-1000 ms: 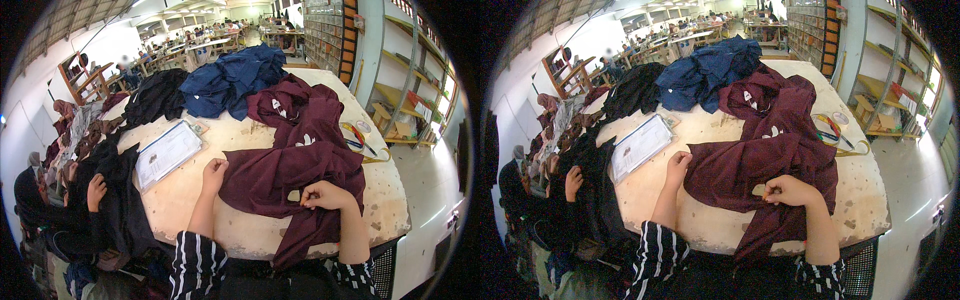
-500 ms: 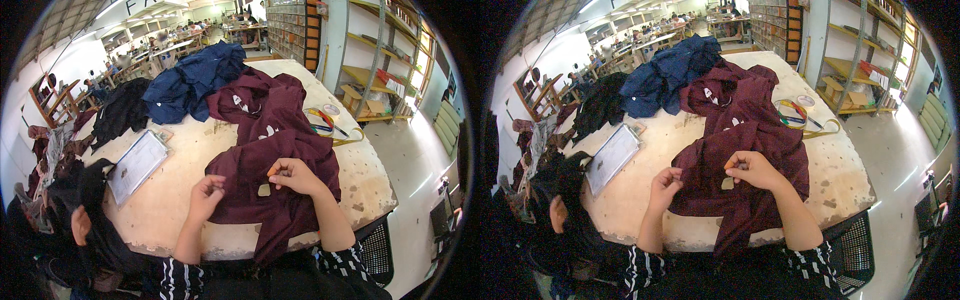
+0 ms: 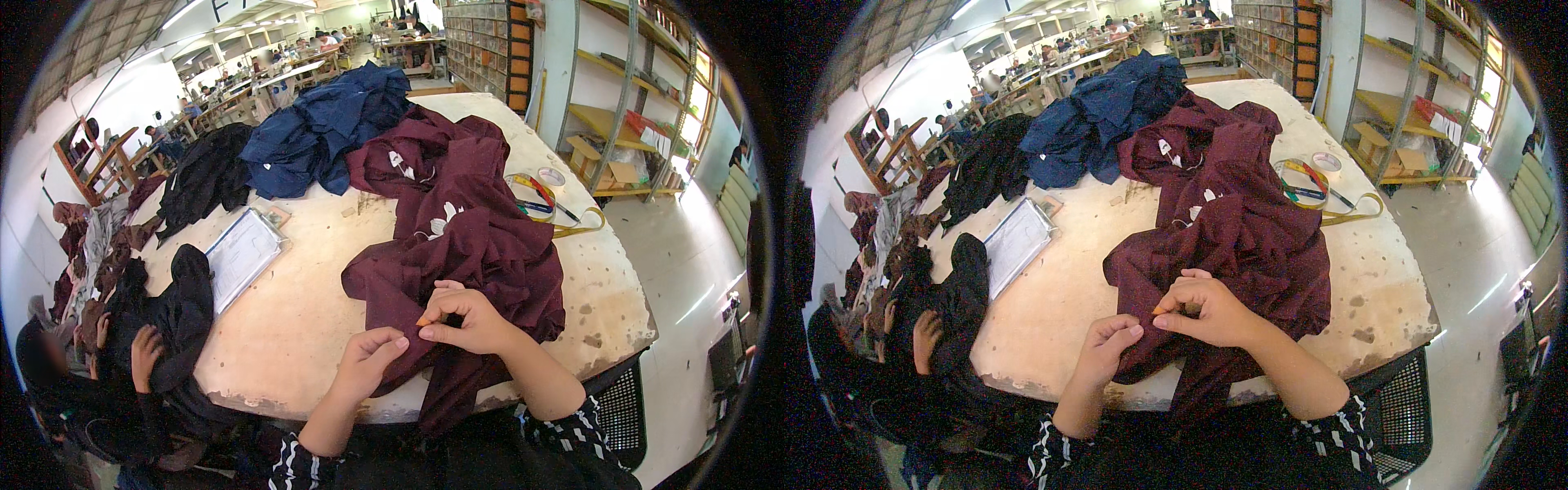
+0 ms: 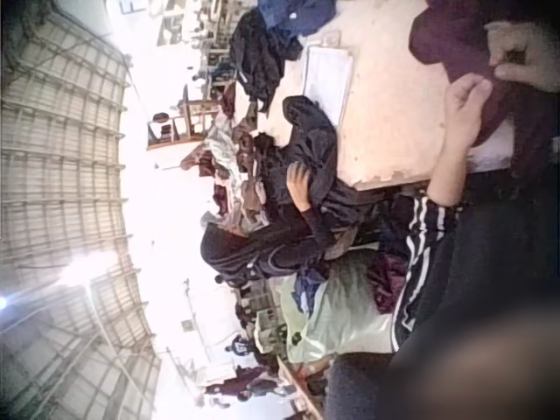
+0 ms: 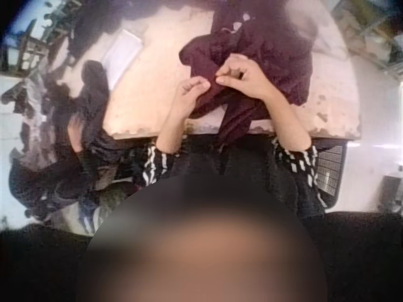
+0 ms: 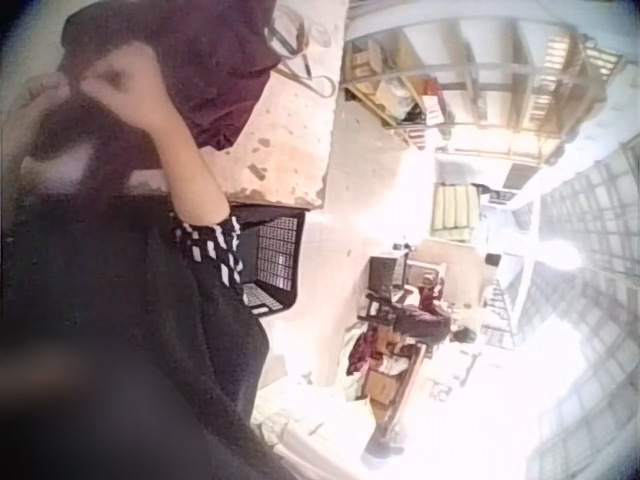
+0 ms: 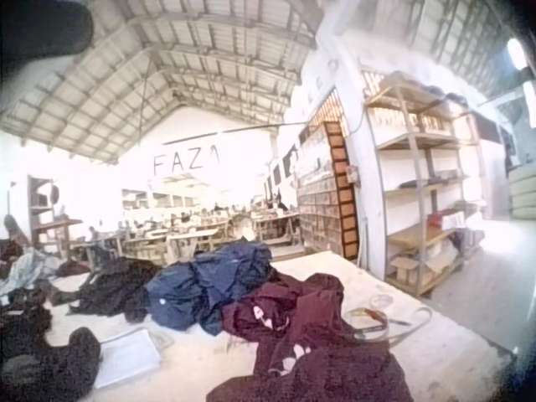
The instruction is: The person folds a maroon long-sleeved shirt on a worktable in a garment factory. They smooth the fabric, fold the sleeves, and align the edges before placing the folded shirt on a pile.
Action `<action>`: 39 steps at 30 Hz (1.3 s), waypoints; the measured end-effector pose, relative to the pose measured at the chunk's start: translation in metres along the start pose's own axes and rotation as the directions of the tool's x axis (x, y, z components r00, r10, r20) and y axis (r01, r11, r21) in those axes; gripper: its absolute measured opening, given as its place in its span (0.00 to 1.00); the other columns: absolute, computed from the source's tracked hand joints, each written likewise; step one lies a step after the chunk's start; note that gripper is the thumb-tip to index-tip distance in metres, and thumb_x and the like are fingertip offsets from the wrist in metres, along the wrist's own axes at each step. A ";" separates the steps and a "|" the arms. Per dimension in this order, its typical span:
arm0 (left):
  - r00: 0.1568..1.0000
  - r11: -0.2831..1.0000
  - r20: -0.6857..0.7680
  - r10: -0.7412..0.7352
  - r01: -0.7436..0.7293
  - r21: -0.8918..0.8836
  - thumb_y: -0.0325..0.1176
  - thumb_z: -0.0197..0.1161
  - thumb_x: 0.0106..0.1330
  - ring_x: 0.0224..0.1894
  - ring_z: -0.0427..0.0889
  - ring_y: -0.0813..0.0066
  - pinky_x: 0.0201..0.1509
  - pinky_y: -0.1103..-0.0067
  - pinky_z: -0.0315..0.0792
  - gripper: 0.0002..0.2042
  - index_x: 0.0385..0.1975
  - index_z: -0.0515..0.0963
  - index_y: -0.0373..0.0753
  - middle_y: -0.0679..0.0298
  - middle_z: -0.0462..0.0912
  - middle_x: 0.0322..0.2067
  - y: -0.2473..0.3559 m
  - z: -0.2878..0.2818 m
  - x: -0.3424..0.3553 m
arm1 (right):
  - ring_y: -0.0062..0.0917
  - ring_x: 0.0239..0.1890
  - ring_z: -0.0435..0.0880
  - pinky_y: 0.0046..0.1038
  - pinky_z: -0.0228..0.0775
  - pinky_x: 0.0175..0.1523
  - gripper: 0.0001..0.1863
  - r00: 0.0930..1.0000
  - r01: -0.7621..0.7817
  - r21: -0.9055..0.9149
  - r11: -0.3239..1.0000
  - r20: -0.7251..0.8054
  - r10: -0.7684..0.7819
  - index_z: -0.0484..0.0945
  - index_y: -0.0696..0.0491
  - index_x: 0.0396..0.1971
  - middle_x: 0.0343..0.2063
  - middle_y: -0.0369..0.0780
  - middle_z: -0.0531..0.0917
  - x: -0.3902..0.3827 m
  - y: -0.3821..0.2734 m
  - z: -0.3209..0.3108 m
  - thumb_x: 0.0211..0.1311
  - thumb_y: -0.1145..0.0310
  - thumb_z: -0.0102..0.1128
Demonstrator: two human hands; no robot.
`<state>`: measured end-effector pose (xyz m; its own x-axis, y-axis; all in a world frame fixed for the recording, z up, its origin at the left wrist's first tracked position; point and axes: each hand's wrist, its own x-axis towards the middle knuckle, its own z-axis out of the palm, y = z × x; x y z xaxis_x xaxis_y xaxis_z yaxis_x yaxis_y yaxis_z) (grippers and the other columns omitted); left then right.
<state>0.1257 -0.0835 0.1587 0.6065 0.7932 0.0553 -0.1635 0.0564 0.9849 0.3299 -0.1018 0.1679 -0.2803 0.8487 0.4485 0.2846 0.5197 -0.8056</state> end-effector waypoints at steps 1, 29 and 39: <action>1.000 1.000 -0.013 0.009 -0.009 0.011 0.28 0.55 0.64 0.24 0.63 0.93 0.26 0.90 0.57 0.06 0.27 0.77 0.34 0.78 0.71 0.21 0.000 0.001 0.000 | 0.19 0.26 0.73 0.36 0.50 0.61 0.06 1.000 -0.002 0.027 1.000 -0.005 0.002 0.79 0.48 0.25 0.18 0.29 0.72 0.000 0.000 0.000 0.50 0.63 0.66; 0.958 0.968 -0.286 0.031 0.043 0.249 0.35 0.53 0.57 0.24 0.69 0.84 0.29 0.84 0.64 0.11 0.20 0.71 0.33 0.69 0.72 0.19 0.022 -0.091 -0.040 | 0.22 0.28 0.79 0.23 0.70 0.36 0.07 0.785 -0.327 -0.347 0.879 -0.617 0.048 0.78 0.56 0.34 0.28 0.39 0.81 0.008 0.025 -0.077 0.56 0.73 0.55; 0.929 0.371 -0.244 0.279 0.131 0.919 0.42 0.64 0.52 0.35 0.79 0.57 0.41 0.68 0.73 0.20 0.42 0.74 0.38 0.52 0.77 0.35 -0.030 -0.032 0.044 | 0.36 0.45 0.77 0.35 0.69 0.49 0.19 0.993 -0.116 -0.767 0.631 -0.108 0.051 0.75 0.48 0.45 0.42 0.42 0.77 0.122 0.097 -0.019 0.50 0.76 0.52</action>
<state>0.1329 -0.0307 0.1263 0.3275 0.9006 0.2858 0.7341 -0.4329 0.5232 0.3405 0.0542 0.1522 -0.1650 0.8798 0.4457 0.9153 0.3049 -0.2630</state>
